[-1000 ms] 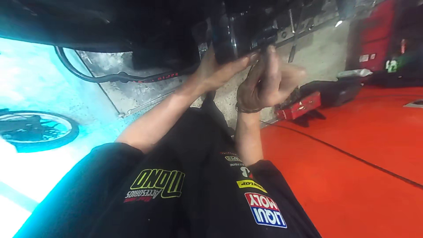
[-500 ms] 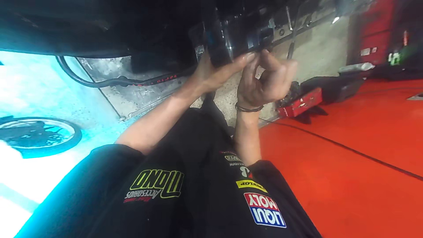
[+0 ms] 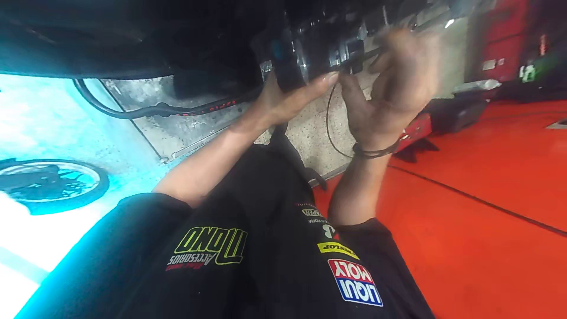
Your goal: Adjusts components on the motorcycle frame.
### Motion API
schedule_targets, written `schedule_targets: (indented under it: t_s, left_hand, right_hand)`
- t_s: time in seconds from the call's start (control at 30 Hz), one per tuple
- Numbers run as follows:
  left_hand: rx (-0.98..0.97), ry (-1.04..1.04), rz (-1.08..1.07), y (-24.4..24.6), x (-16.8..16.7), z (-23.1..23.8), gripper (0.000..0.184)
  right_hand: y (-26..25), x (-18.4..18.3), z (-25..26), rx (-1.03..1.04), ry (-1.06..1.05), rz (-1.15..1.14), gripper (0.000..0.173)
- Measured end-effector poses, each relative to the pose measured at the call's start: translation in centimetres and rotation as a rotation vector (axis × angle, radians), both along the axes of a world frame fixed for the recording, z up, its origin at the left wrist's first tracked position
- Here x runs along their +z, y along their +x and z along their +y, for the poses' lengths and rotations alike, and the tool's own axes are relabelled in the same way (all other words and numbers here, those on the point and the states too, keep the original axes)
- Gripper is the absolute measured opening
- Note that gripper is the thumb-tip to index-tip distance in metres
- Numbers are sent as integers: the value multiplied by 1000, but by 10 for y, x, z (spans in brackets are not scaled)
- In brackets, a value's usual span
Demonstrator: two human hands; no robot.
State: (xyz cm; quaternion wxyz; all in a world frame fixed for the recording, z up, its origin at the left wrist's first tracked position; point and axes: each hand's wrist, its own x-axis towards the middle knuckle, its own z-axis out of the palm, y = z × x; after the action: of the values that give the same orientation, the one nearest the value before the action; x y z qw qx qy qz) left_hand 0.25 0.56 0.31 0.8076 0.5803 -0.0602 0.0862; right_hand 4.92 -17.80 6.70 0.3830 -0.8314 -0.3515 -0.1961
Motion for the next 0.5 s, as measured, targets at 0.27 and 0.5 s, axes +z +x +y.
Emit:
schedule_targets:
  t_s: [0.27, 0.5]
  left_hand:
    - [-7, 12, 20, -2, 3, 3, 32]
    - [-37, 48, 55, -3, 3, 6, 45]
  right_hand:
    - [52, 53, -4, 415, -643, 194, 43]
    - [70, 43, 4, 586, -583, -9, 41]
